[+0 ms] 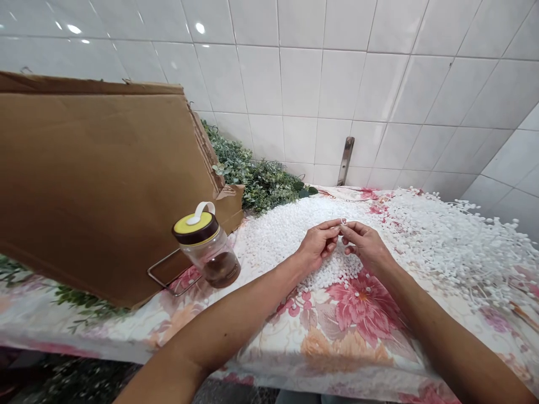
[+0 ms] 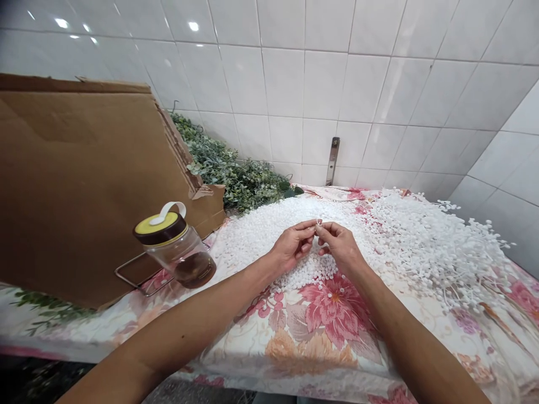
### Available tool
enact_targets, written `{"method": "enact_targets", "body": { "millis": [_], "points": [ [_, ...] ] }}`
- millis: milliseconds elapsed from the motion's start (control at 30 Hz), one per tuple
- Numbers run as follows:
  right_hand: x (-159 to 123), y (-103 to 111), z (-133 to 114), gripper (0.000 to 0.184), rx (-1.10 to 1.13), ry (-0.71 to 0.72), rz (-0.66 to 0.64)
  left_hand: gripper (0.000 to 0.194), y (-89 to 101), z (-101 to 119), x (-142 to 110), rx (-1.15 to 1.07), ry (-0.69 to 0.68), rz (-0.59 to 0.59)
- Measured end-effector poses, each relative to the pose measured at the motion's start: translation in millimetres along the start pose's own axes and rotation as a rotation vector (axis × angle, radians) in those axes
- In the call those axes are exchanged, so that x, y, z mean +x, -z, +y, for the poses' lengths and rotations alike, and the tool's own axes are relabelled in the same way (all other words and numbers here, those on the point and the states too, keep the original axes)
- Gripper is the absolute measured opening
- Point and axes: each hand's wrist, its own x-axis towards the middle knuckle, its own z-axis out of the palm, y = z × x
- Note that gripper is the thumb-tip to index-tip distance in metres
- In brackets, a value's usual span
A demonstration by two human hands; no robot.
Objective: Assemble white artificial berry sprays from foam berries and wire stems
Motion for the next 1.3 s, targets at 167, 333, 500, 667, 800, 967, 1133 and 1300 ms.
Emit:
{"method": "enact_targets", "body": {
  "millis": [167, 333, 500, 667, 800, 967, 1133, 1300],
  "points": [
    [2.6, 4.6, 3.9, 0.043, -0.185, 0.080, -0.002, 0.043, -1.8, 5.2, -2.0, -0.014, 0.010, -0.053],
    [0.4, 7.2, 2.4, 0.037, -0.357, 0.171, -0.042, 0.043, -2.8, 4.5, 0.1, 0.063, -0.047, -0.006],
    [1.0, 16.2, 3.8, 0.022, -0.665, 0.377, -0.019, 0.049, -0.6, 3.0, 1.5, 0.205, -0.109, 0.028],
    [3.5, 23.6, 2.5, 0.019, -0.786, 0.492, -0.061, 0.043, -2.0, 6.8, -1.8, 0.309, -0.115, 0.023],
    [4.2, 24.8, 3.1, 0.020, -0.817, 0.503, -0.126, 0.038, -1.8, 6.8, -1.4, 0.442, -0.144, 0.055],
    [3.3, 24.4, 2.9, 0.020, -0.861, 0.505, -0.122, 0.020, 2.1, 2.3, 4.5, 0.580, -0.338, 0.117],
    [2.7, 23.1, -1.1, 0.017, -0.897, 0.553, -0.114, 0.020, -4.0, 7.6, -0.7, 0.412, -0.188, 0.132],
    [3.2, 25.1, -2.9, 0.014, -0.962, 0.629, -0.144, 0.018, -12.0, 14.3, -10.4, 0.243, 0.036, 0.048]
  ]
}}
